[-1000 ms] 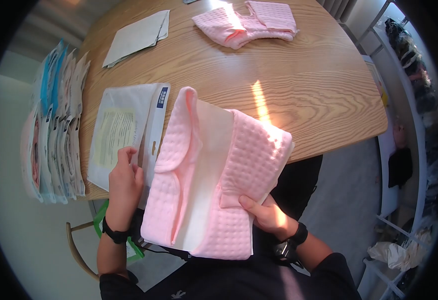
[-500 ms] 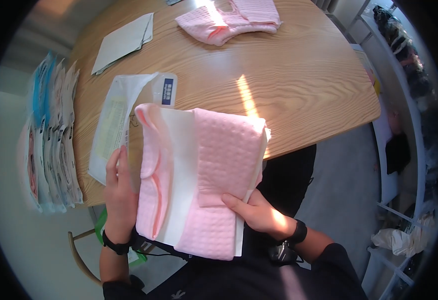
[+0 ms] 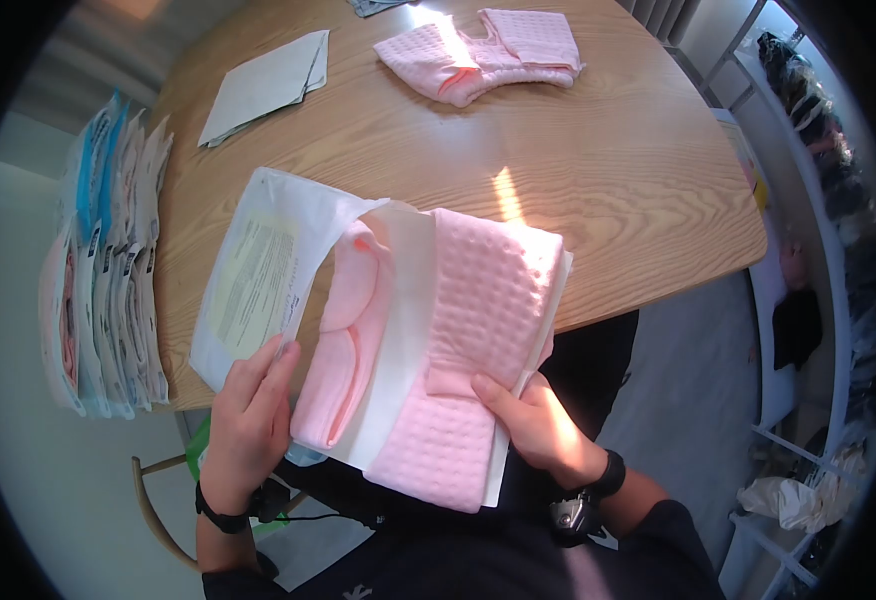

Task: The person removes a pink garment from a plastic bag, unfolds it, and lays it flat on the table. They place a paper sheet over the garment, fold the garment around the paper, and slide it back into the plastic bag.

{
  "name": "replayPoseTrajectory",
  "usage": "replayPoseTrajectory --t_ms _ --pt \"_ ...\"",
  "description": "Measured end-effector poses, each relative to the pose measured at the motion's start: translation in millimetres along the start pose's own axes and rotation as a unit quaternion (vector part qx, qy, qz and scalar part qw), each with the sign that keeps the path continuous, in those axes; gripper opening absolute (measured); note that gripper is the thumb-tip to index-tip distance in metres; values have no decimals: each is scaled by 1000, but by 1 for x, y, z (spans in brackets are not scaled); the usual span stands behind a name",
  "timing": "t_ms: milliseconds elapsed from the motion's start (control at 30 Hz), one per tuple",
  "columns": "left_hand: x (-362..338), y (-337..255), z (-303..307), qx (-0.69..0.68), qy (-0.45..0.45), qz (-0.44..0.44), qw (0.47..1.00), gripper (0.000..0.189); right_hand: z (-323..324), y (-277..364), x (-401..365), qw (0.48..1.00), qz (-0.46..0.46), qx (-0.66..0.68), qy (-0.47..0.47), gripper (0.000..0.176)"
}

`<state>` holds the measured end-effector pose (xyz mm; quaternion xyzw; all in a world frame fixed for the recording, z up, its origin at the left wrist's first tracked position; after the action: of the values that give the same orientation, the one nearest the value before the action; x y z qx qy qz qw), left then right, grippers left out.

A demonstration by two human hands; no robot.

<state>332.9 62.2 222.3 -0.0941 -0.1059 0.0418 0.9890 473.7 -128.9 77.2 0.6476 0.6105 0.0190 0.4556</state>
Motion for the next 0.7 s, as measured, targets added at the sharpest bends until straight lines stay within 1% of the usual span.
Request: replayPoseTrajectory --t_ms 33,67,133,167,233,267,333,367,433,500,567,600,667,700 --pt "0 -1 2 5 -9 -1 1000 53 2 -2 0 1000 -18 -9 -11 50" --pt "-1 -1 2 6 -12 -1 1000 53 3 -2 0 1000 -16 -12 -10 50" --pt "-5 5 9 -68 -78 45 994 51 5 0 0 997 11 -73 -25 50" --pt "-6 4 8 -67 -80 44 994 51 3 1 0 997 12 -74 -24 50" --pt "-4 -7 4 -33 -84 3 996 49 -5 6 -2 996 52 -72 -17 49" --pt "-3 -10 1 -33 -85 4 996 49 -8 4 -2 996 52 -73 -17 49" --pt "1 -16 -6 -25 -81 2 996 44 -16 -3 0 997 59 -41 17 47" --pt "2 -19 -10 -24 -81 3 996 44 -21 -8 1 995 64 -72 39 48" --pt "5 -24 -17 -31 -74 5 997 42 -32 -9 -1 995 50 -85 21 49" --pt "6 -27 -20 -35 -59 -1 998 39 -37 -9 3 995 64 -74 27 49" --pt "6 -21 -27 -118 -18 37 992 46 -41 -8 6 995 59 -63 55 47" --pt "8 -18 -26 -115 -19 37 992 46 -41 -6 8 994 61 -63 58 47" --pt "12 -12 -24 -164 -19 50 985 54 -43 -10 7 991 42 -112 64 48" --pt "12 -11 -25 -163 -20 50 985 54 -44 -12 7 991 43 -113 64 48"
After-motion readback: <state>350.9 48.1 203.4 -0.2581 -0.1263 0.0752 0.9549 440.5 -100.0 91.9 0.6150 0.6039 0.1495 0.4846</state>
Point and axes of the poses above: each hand's wrist, its own x-axis towards the middle knuckle, its own z-axis out of the back of the hand, y = z × x, the point moved 7 cm from there along x, towards the middle knuckle, and after that the axes turned 9 degrees about -z, right-handed, at the moved point
